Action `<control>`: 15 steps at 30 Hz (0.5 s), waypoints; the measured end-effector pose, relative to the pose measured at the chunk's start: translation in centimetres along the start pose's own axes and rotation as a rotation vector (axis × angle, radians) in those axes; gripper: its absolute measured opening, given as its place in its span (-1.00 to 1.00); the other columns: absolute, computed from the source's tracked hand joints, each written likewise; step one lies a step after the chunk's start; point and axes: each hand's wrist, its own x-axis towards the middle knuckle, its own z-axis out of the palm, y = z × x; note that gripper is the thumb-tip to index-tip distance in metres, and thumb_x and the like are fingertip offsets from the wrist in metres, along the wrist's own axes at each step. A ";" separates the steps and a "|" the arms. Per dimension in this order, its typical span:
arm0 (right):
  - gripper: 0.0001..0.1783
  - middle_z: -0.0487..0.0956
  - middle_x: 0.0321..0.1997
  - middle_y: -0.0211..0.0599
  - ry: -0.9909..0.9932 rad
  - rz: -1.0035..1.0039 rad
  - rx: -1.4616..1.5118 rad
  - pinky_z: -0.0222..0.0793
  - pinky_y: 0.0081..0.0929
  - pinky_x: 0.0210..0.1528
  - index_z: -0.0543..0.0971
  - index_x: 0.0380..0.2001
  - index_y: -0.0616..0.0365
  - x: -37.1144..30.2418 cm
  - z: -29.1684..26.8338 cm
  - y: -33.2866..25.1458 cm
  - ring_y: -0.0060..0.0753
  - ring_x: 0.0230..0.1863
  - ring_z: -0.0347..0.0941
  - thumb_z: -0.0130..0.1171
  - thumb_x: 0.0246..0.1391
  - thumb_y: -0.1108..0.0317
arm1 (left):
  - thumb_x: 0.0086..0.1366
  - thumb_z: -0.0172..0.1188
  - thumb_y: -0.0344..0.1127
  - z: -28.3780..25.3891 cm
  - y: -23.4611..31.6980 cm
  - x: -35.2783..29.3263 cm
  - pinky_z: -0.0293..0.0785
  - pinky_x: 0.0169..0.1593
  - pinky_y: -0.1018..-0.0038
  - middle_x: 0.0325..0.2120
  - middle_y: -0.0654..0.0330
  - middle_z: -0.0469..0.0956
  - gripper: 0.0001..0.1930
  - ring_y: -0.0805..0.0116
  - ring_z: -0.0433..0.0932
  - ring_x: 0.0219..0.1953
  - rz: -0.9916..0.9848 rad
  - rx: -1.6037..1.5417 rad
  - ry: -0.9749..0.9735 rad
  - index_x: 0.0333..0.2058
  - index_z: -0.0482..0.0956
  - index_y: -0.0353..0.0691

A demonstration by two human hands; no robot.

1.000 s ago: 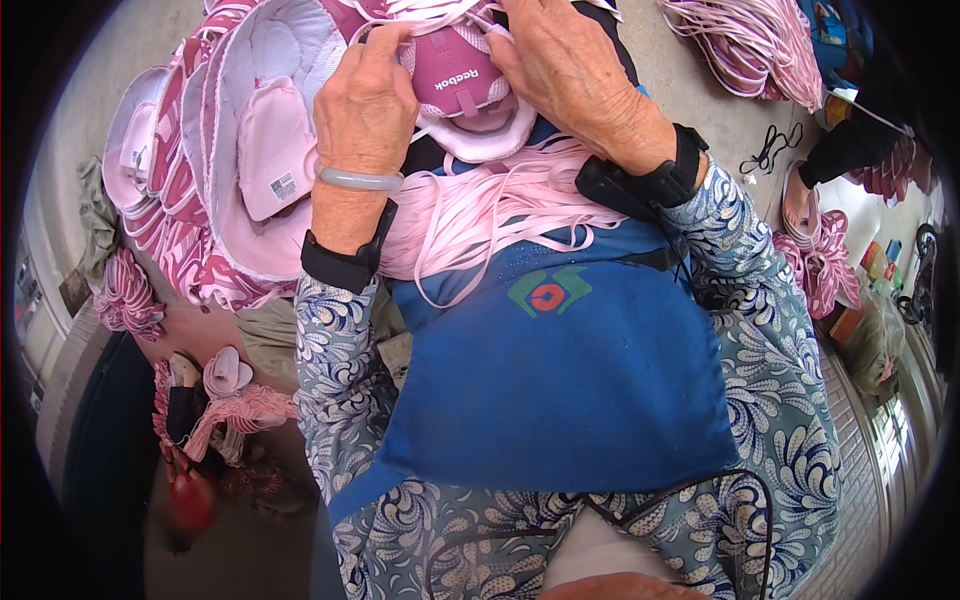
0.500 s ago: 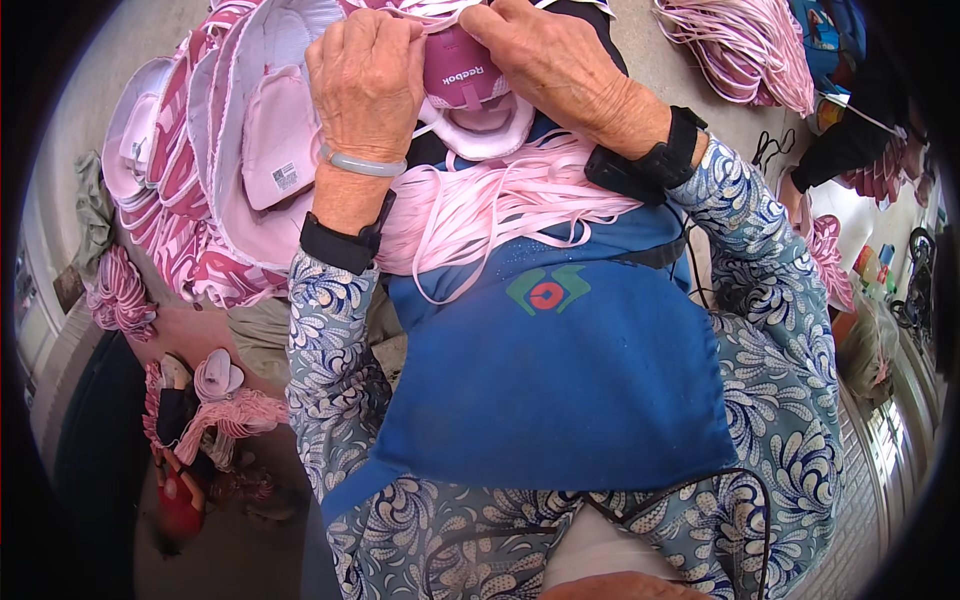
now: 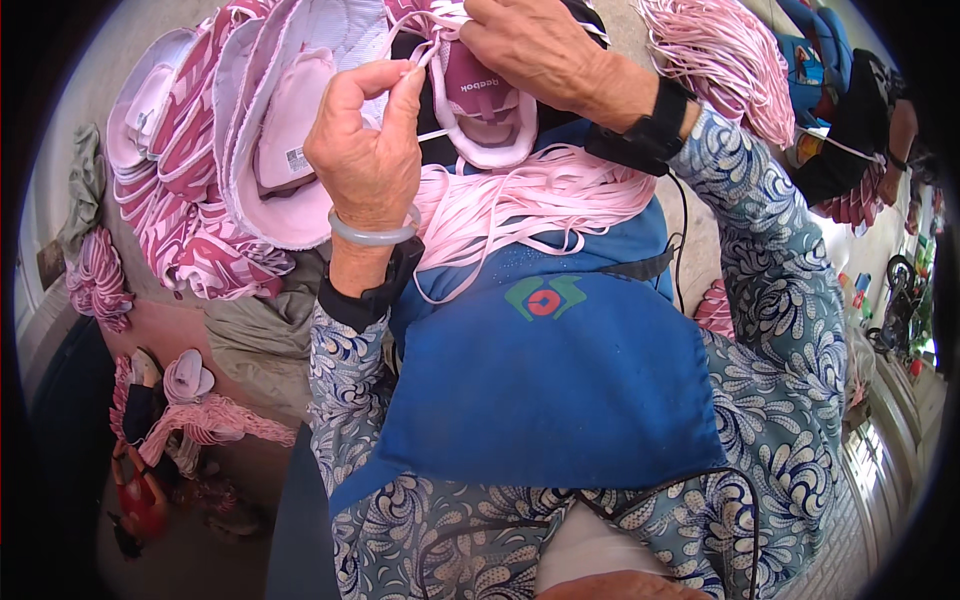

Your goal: The person is lacing up a series of pink shoes as part of the manufacturing process.

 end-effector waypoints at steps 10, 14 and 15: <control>-0.77 0.42 -0.52 -0.51 -0.049 0.723 1.875 0.27 -0.67 -0.41 0.45 -0.43 0.22 -0.1 -6.7 -3.3 -0.72 -0.46 0.30 -0.03 0.21 0.28 | 0.05 0.28 -0.53 -0.9 9.7 -0.8 0.49 -0.25 0.50 -0.43 0.03 0.57 -0.84 0.27 0.57 -0.35 0.284 -0.383 -0.253 -0.37 0.51 -0.37; -0.75 0.32 -0.58 -0.54 -0.077 0.771 1.845 0.14 -0.73 -0.52 0.41 -0.47 0.19 -1.0 -5.9 -3.4 -0.75 -0.54 0.20 -0.04 0.21 0.25 | 0.11 0.24 -0.46 -0.8 8.4 -1.9 0.47 -0.20 0.52 -0.41 0.07 0.57 -0.85 0.31 0.56 -0.37 0.012 -0.469 -0.372 -0.34 0.50 -0.37; -0.76 0.25 -0.62 -0.56 -0.128 0.885 2.075 -0.01 -0.76 -0.61 0.39 -0.47 0.16 -1.6 -7.3 -1.9 -0.76 -0.60 0.09 -0.05 0.21 0.25 | 0.19 0.19 -0.37 -1.2 7.9 -2.5 0.46 -0.19 0.52 -0.41 0.09 0.56 -0.83 0.32 0.56 -0.38 -0.248 -0.579 -0.446 -0.33 0.49 -0.37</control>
